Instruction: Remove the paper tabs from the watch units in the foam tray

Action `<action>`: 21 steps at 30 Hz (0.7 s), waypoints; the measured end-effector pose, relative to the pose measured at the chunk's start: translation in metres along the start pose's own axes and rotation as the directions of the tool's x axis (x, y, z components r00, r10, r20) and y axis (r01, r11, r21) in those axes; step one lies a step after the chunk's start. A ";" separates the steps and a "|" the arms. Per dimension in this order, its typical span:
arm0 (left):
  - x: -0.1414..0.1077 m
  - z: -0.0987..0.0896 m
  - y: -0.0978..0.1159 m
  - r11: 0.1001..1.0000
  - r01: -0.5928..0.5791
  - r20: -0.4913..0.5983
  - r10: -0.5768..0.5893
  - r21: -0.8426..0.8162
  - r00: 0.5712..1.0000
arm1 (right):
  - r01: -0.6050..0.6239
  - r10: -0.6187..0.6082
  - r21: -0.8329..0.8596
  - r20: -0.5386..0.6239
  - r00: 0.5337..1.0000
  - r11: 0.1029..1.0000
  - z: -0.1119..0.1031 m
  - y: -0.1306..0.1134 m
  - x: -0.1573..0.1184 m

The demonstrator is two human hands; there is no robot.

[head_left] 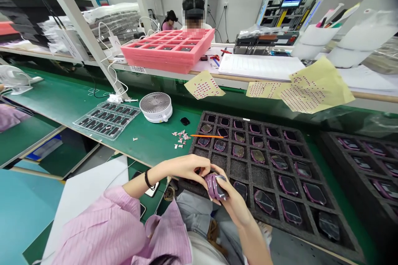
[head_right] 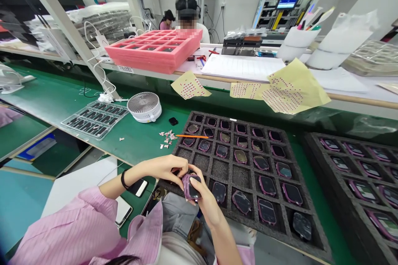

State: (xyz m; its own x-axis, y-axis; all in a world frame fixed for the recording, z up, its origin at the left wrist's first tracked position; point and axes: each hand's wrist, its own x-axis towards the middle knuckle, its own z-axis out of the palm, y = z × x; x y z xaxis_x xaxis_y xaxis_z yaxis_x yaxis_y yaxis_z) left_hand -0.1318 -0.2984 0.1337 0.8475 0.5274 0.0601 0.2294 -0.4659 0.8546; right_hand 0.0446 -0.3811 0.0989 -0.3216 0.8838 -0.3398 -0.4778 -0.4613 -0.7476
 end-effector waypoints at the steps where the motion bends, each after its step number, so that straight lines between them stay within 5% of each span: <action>1: -0.001 -0.003 -0.006 0.999 0.025 0.008 -0.024 -0.034 1.000 | -0.002 0.002 0.011 0.003 1.000 1.000 0.002 0.000 0.001; 3: -0.005 -0.013 -0.024 0.988 0.106 -0.003 -0.107 -0.110 0.994 | 0.007 -0.008 0.038 0.024 1.000 0.999 0.004 -0.002 0.002; 5: -0.010 -0.029 -0.046 0.969 0.217 -0.144 -0.233 -0.115 0.962 | 0.041 -0.043 0.077 0.030 0.999 0.996 0.003 -0.006 0.004; 8: -0.015 -0.051 -0.076 0.894 0.431 -0.533 -0.309 0.118 0.788 | 0.111 -0.108 0.135 -0.029 0.994 0.985 -0.002 -0.013 0.007; 10: -0.014 -0.058 -0.089 0.791 0.542 -0.624 -0.277 0.283 0.731 | 0.132 -0.125 0.158 -0.054 0.991 0.979 -0.006 -0.016 0.009; 14: -0.003 -0.057 -0.100 0.687 0.597 -0.568 -0.318 0.414 0.759 | 0.127 -0.123 0.174 -0.035 0.992 0.976 -0.009 -0.017 0.011; 21: -0.001 -0.063 -0.101 0.708 0.606 -0.590 -0.328 0.363 0.737 | 0.170 -0.156 0.176 -0.091 0.984 0.970 -0.010 -0.023 0.011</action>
State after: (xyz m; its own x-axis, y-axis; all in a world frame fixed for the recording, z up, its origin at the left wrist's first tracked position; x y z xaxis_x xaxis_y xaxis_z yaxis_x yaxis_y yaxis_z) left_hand -0.1858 -0.2069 0.0796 0.2670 0.9613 0.0682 0.8499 -0.2682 0.4536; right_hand 0.0599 -0.3603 0.1067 -0.1677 0.9483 -0.2695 -0.6618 -0.3109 -0.6822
